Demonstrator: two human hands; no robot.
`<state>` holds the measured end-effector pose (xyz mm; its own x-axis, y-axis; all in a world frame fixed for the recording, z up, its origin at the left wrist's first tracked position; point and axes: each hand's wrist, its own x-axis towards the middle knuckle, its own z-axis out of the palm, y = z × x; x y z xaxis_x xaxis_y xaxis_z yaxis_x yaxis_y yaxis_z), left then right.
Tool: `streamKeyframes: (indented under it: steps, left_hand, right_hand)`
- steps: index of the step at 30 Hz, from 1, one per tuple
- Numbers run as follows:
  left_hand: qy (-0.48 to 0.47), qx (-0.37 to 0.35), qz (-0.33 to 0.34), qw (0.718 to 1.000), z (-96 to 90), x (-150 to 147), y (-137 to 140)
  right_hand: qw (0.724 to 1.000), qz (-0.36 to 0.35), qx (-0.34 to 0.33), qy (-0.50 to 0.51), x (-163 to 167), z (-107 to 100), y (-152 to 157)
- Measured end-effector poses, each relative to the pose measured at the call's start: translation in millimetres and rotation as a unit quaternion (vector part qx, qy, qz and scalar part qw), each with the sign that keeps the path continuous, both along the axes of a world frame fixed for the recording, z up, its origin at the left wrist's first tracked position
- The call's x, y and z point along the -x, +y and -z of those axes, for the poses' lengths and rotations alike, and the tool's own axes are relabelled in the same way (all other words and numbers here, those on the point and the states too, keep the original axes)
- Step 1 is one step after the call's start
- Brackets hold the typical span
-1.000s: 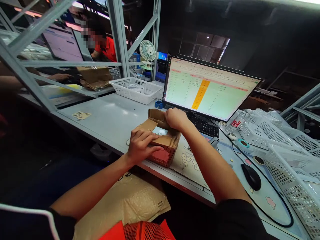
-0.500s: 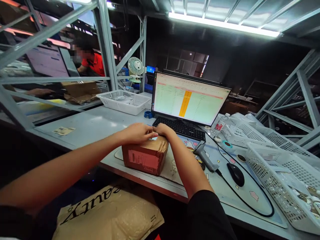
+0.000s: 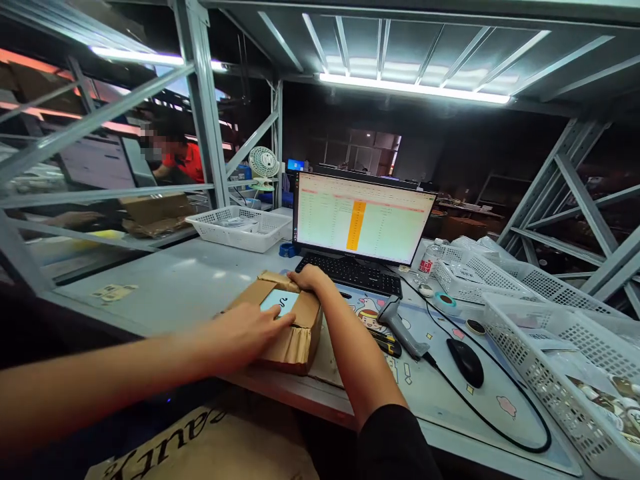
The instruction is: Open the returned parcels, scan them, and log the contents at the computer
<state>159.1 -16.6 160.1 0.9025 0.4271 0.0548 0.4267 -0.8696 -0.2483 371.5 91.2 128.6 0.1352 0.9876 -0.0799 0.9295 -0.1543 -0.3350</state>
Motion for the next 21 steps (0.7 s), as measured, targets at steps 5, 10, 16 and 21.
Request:
streamKeyframes:
  steps: [5, 10, 16, 21]
  left_hand:
    - [-0.051, 0.015, -0.035, 0.998, -14.3, 1.3, 16.1]
    - [0.053, 0.086, -0.018, 0.995, -39.4, -25.7, 66.1]
    - [0.050, 0.056, 0.024, 0.997, -28.3, -23.6, 75.6]
    - [-0.150, 0.086, 0.000, 0.985, -37.5, 27.1, 69.4]
  right_hand:
    - [0.999, -0.003, -0.011, 0.032, -0.7, -0.8, -1.2]
    - [0.992, 0.003, -0.093, 0.090, -4.1, -3.5, -9.9]
    - [0.931, 0.041, -0.291, 0.218, -26.4, -6.0, -54.3]
    - [0.869, 0.013, -0.359, 0.340, -60.2, 34.5, -153.4]
